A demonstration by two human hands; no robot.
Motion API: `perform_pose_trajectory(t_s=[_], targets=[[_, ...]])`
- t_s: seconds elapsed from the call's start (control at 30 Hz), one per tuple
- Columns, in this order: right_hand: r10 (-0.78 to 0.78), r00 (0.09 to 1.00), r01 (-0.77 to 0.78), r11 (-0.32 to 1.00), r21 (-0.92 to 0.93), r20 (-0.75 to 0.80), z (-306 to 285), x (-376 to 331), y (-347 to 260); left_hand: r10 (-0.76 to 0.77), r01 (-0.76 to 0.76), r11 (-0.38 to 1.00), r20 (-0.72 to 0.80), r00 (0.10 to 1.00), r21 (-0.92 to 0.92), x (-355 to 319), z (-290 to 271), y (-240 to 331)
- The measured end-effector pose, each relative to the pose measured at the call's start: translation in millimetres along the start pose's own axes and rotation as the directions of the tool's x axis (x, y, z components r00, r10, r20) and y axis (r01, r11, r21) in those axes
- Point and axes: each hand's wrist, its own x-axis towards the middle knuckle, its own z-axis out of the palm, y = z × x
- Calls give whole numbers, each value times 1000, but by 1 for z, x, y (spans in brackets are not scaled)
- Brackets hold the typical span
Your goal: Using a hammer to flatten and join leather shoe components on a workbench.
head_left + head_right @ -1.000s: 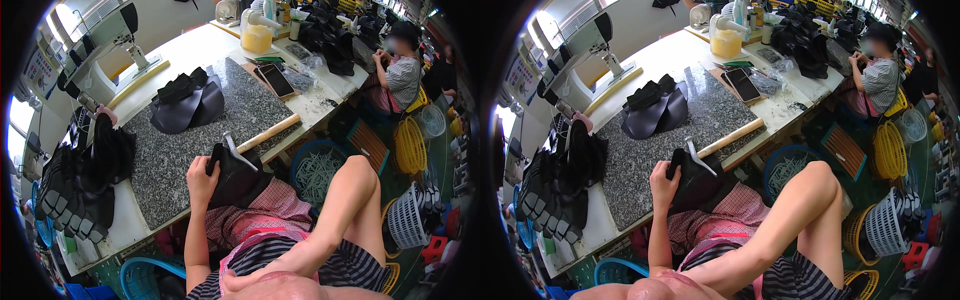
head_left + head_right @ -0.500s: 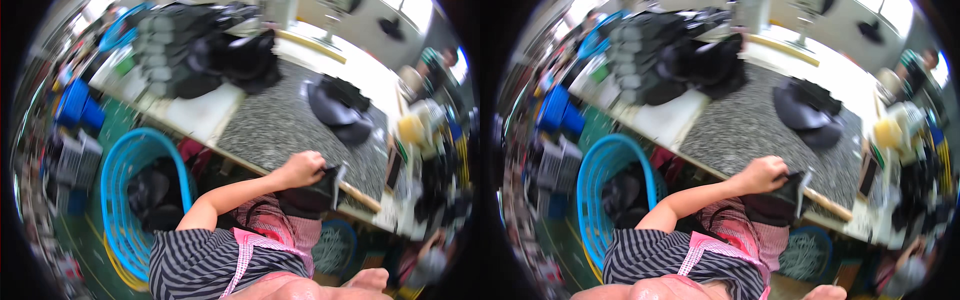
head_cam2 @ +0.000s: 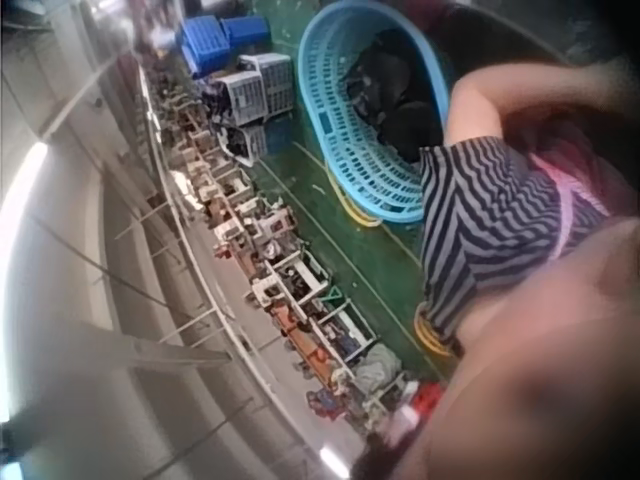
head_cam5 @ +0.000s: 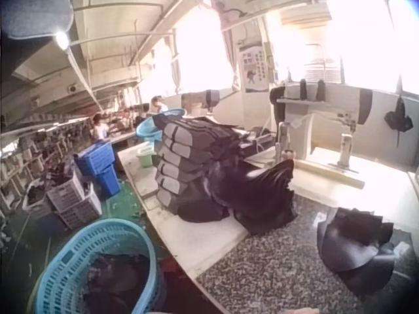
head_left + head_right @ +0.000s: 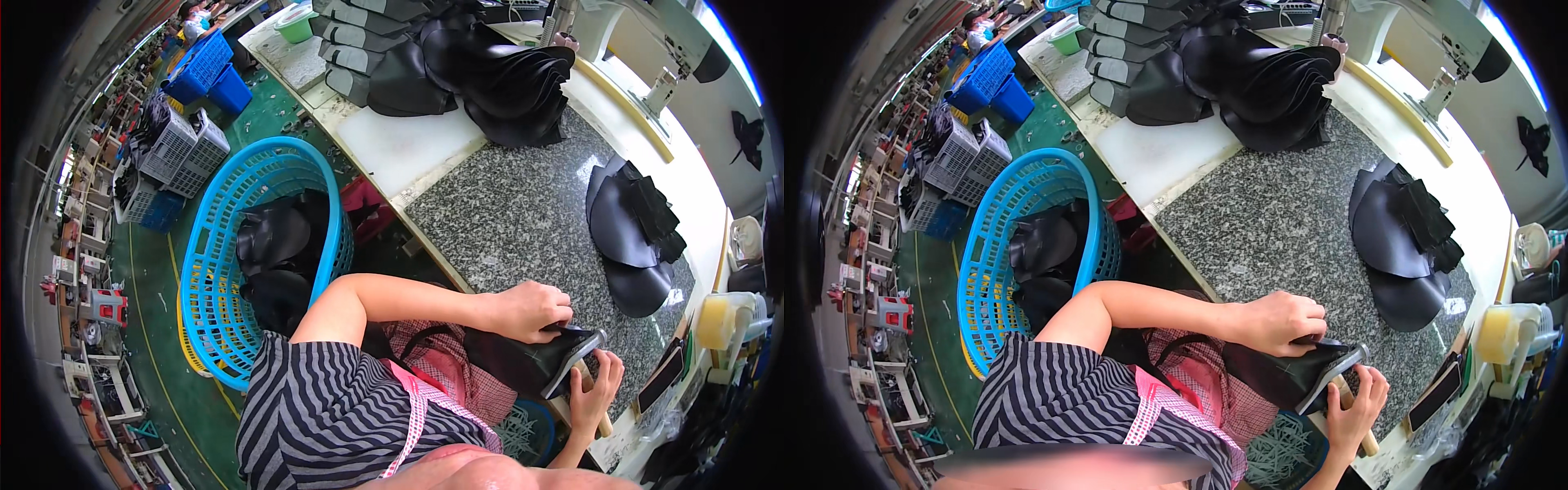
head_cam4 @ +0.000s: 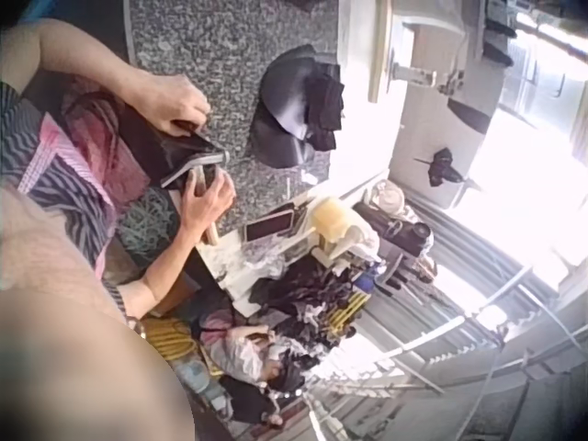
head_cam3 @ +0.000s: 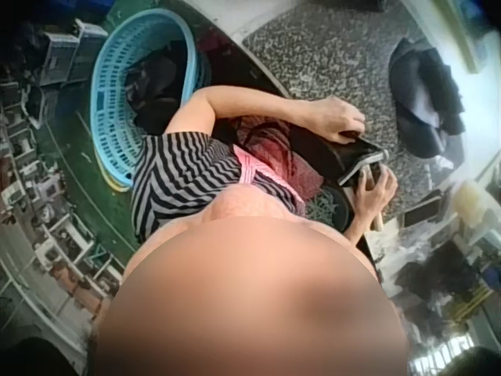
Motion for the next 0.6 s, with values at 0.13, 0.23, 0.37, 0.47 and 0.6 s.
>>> perform_pose_trajectory(t_s=[0.13, 0.23, 0.37, 0.47, 0.6], targets=[[3, 997, -8, 998, -65, -72, 7, -2, 1, -31, 30, 999, 22, 999, 11, 1, -1, 2], [-10, 988, -7, 994, -110, -152, 10, -3, 2, -31, 30, 999, 20, 999, 12, 1, -1, 2], [46, 983, -66, 992, -108, -180, 12, -3, 12, -28, 28, 1000, 31, 999, 13, 3, -1, 4], [101, 971, -125, 987, -100, -215, 14, -2, 15, -29, 29, 999, 35, 999, 14, 3, -1, 4], [104, 970, -128, 987, -99, -222, 16, -2, 14, -32, 31, 999, 35, 999, 24, 2, 0, 3]])
